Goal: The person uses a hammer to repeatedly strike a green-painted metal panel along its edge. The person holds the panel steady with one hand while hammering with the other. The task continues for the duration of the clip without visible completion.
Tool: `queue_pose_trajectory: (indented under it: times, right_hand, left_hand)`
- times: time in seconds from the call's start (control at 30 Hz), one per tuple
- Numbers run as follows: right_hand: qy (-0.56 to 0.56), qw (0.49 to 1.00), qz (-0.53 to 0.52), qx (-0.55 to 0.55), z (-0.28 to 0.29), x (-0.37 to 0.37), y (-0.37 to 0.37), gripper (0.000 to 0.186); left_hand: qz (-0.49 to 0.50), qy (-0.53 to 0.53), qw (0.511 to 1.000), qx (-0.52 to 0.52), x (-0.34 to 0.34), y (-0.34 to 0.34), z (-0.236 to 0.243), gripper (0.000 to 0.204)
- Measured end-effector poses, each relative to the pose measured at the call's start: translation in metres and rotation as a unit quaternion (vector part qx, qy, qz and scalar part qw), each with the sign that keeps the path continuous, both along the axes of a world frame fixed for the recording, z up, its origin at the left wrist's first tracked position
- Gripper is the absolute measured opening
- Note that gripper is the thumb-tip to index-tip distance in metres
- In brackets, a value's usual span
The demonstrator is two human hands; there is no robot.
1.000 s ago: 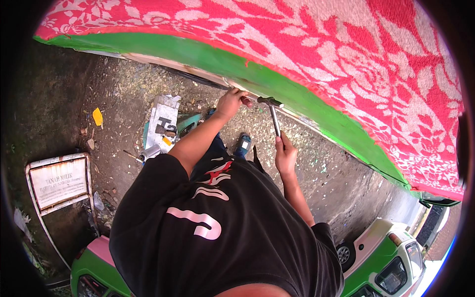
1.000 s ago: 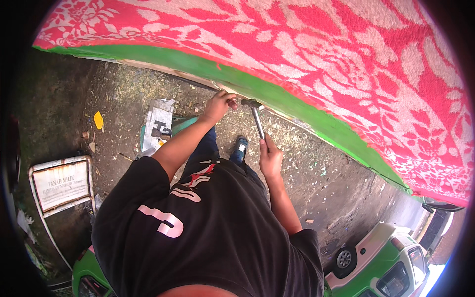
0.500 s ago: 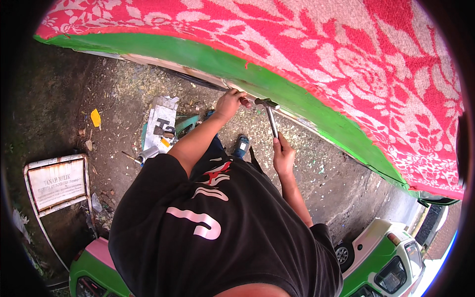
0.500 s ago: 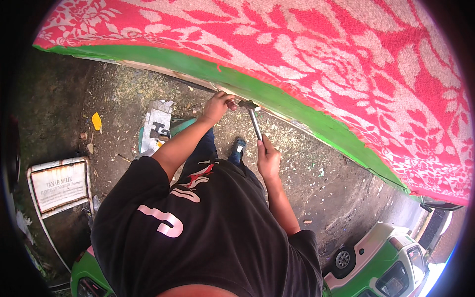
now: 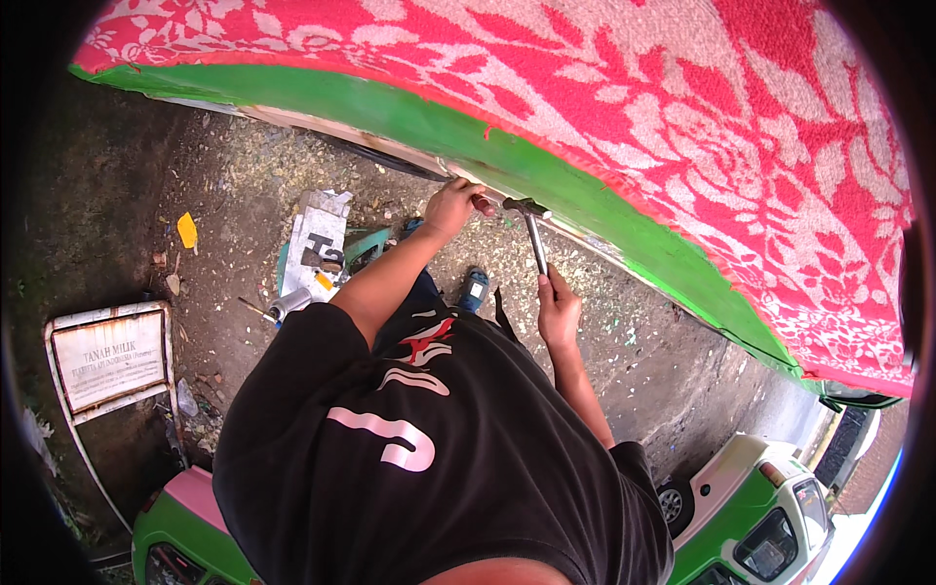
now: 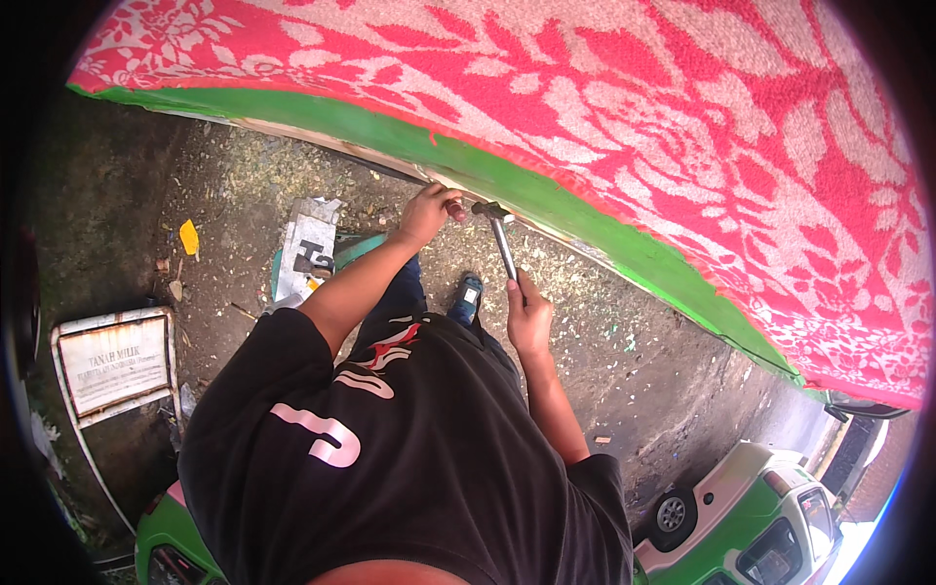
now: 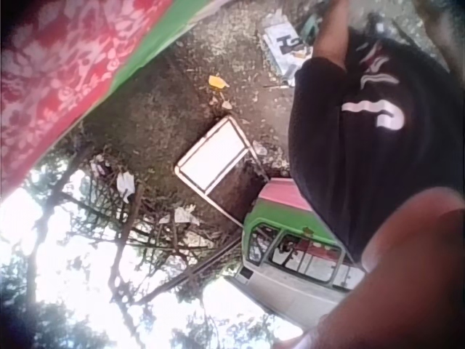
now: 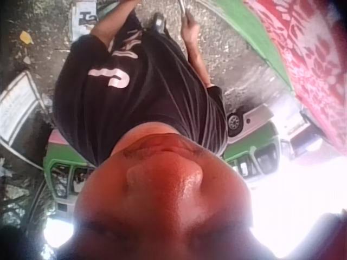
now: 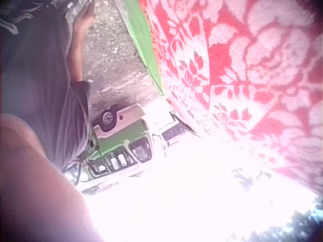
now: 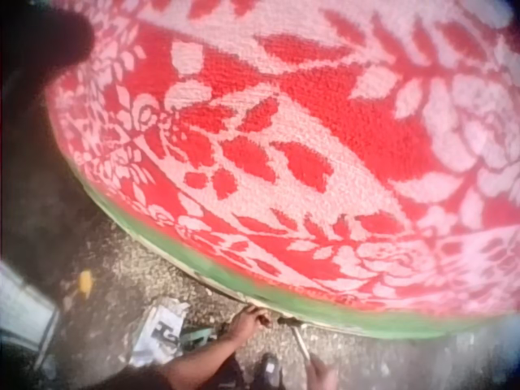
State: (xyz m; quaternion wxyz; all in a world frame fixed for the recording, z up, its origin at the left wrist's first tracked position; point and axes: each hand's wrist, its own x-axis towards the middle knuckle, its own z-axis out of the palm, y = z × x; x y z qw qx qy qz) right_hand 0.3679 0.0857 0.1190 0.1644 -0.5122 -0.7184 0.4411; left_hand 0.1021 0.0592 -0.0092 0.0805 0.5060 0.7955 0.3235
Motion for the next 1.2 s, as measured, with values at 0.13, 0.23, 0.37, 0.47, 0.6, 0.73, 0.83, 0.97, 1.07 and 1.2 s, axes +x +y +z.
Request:
queue_pose_trajectory:
  times: [0.13,0.23,0.37,0.47,0.6,0.73,0.83,0.97,1.07,1.2]
  right_hand:
    - [-0.002,1.000,-0.004,-0.001,0.006,-0.002,0.000,0.040]
    - [0.008,1.000,-0.004,0.002,0.005,-0.002,0.001,0.038]
    - [-0.001,0.999,0.020,0.051,0.009,-0.003,0.000,0.035]
    - [0.046,0.988,0.045,0.138,-0.019,-0.002,-0.006,0.033]
    - [-0.114,0.976,0.160,0.097,-0.039,-0.025,0.009,0.027]
    - [0.078,0.993,0.042,0.072,-0.033,-0.008,-0.015,0.033]
    - [0.068,0.985,0.080,0.136,-0.029,-0.026,-0.009,0.033]
    - [0.051,0.976,0.114,0.179,-0.027,-0.042,0.008,0.030]
    - [0.108,0.965,0.113,0.209,-0.001,-0.040,0.018,0.033]
    - [-0.004,0.954,0.181,0.238,-0.027,-0.056,0.012,0.032]
  left_hand:
    - [-0.014,-0.006,0.999,-0.046,0.000,0.000,0.004,0.023]
    - [-0.006,-0.002,1.000,-0.024,0.000,0.000,0.001,0.024]
    - [0.004,-0.025,1.000,-0.008,-0.004,0.007,0.005,0.025]
    - [0.004,-0.020,1.000,-0.008,-0.009,0.007,0.010,0.024]
    - [0.011,-0.058,0.998,-0.006,-0.014,0.004,0.018,0.023]
    - [0.032,-0.094,0.995,0.016,-0.023,0.009,0.007,0.016]
    - [0.015,-0.068,0.997,0.017,-0.021,0.001,0.011,0.016]
    - [0.012,-0.059,0.998,0.020,-0.026,0.004,0.021,0.015]
    - [0.039,-0.110,0.993,0.015,-0.026,0.008,0.020,0.015]
    - [0.018,-0.075,0.997,0.016,-0.026,0.004,0.005,0.018]
